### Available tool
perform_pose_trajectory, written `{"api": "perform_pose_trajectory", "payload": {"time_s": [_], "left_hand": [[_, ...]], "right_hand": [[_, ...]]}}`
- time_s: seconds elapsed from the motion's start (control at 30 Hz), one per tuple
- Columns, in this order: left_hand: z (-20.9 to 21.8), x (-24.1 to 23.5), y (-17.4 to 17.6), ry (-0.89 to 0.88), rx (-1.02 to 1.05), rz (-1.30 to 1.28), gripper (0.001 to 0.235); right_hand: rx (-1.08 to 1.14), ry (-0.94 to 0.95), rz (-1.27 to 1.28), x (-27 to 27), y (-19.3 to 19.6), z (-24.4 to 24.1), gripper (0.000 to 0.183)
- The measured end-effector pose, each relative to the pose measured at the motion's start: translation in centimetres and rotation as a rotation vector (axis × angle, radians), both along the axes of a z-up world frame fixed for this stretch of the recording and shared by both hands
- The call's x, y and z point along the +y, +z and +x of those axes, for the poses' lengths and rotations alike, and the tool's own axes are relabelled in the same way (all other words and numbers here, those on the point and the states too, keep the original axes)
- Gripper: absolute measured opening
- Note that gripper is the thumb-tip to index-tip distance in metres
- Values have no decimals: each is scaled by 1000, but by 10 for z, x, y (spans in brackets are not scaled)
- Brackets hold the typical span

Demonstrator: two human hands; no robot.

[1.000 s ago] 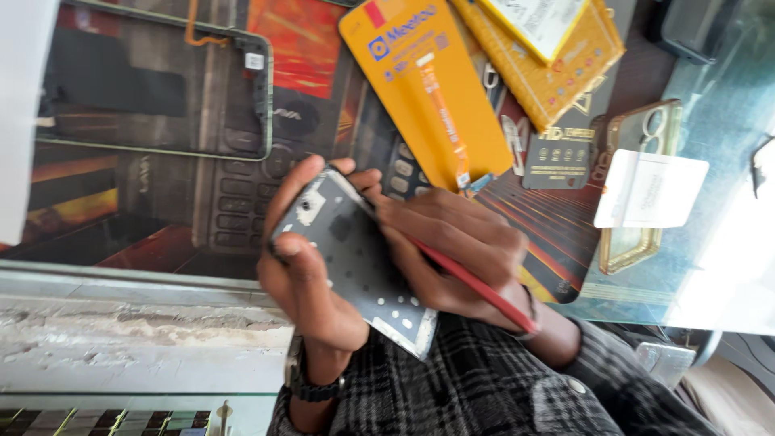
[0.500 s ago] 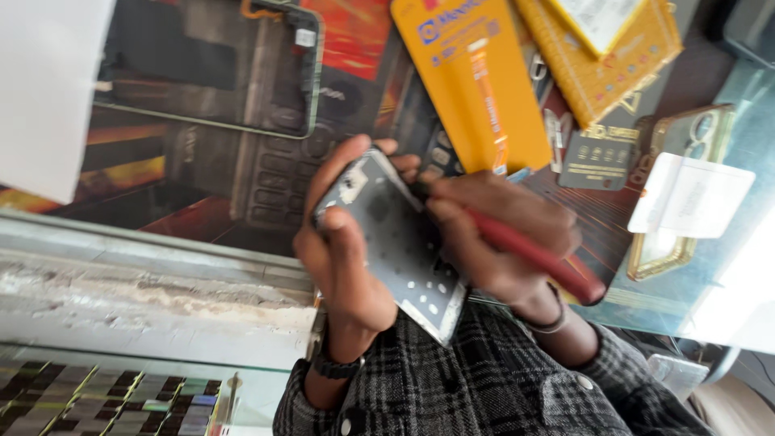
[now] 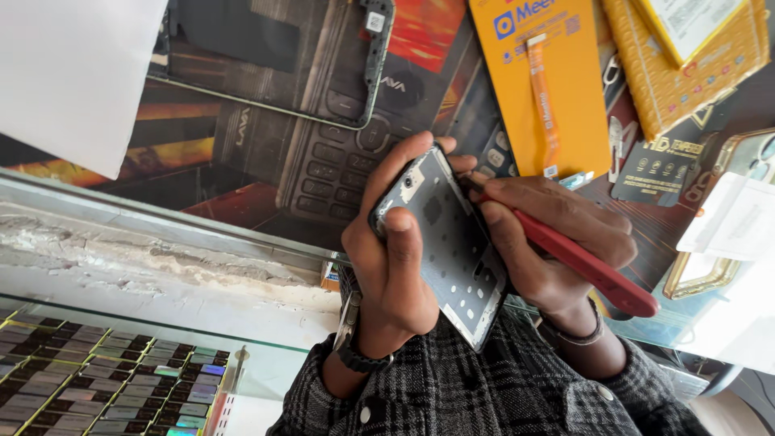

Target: The person handles a smartphone, peels a protective film from its screen, and uses a red plastic pry tool to separate the back cover from the frame. The person works at a glass counter with various phone parts and accessories visible.

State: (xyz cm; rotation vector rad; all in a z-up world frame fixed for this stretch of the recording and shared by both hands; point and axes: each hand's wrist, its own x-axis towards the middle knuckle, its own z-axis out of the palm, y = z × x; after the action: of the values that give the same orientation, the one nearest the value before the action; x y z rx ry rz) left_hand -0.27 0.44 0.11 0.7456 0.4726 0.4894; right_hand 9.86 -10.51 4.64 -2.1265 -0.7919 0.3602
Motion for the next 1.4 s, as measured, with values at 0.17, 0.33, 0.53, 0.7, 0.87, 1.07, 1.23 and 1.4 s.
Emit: {"api": "perform_pose_trajectory", "payload": {"time_s": [0.17,0.33,0.53,0.7,0.87,1.07,1.23,1.4], "left_hand": [[-1,0,-2,1,-2,34,60],[0,3,0,-3,-3,48,60],[2,6,5,9,2,37,60],[5,11,10,1,49,122,60],[4,14,13,9,82,190,58],[4,11,13,51,-61,-36,59],[-5,3,6,15,-183,-255,66],[-12,-3,8,-50,-182,-327,70]], "right_hand": [[-9,-3,-5,-4,-3,-1,17],[-25,-35,-37,-1,-3,-3,13],[-64,-62,-40,8,0,-6,15],[-103,-93,-50,14,4,-5,14],[-39,-87,8,15,7,-9,15],[-22,-151,64,6,7,-11,13],[-83,-174,53,-14,4,-20,17],[-30,-104,188,-26,2,-20,21]]}}
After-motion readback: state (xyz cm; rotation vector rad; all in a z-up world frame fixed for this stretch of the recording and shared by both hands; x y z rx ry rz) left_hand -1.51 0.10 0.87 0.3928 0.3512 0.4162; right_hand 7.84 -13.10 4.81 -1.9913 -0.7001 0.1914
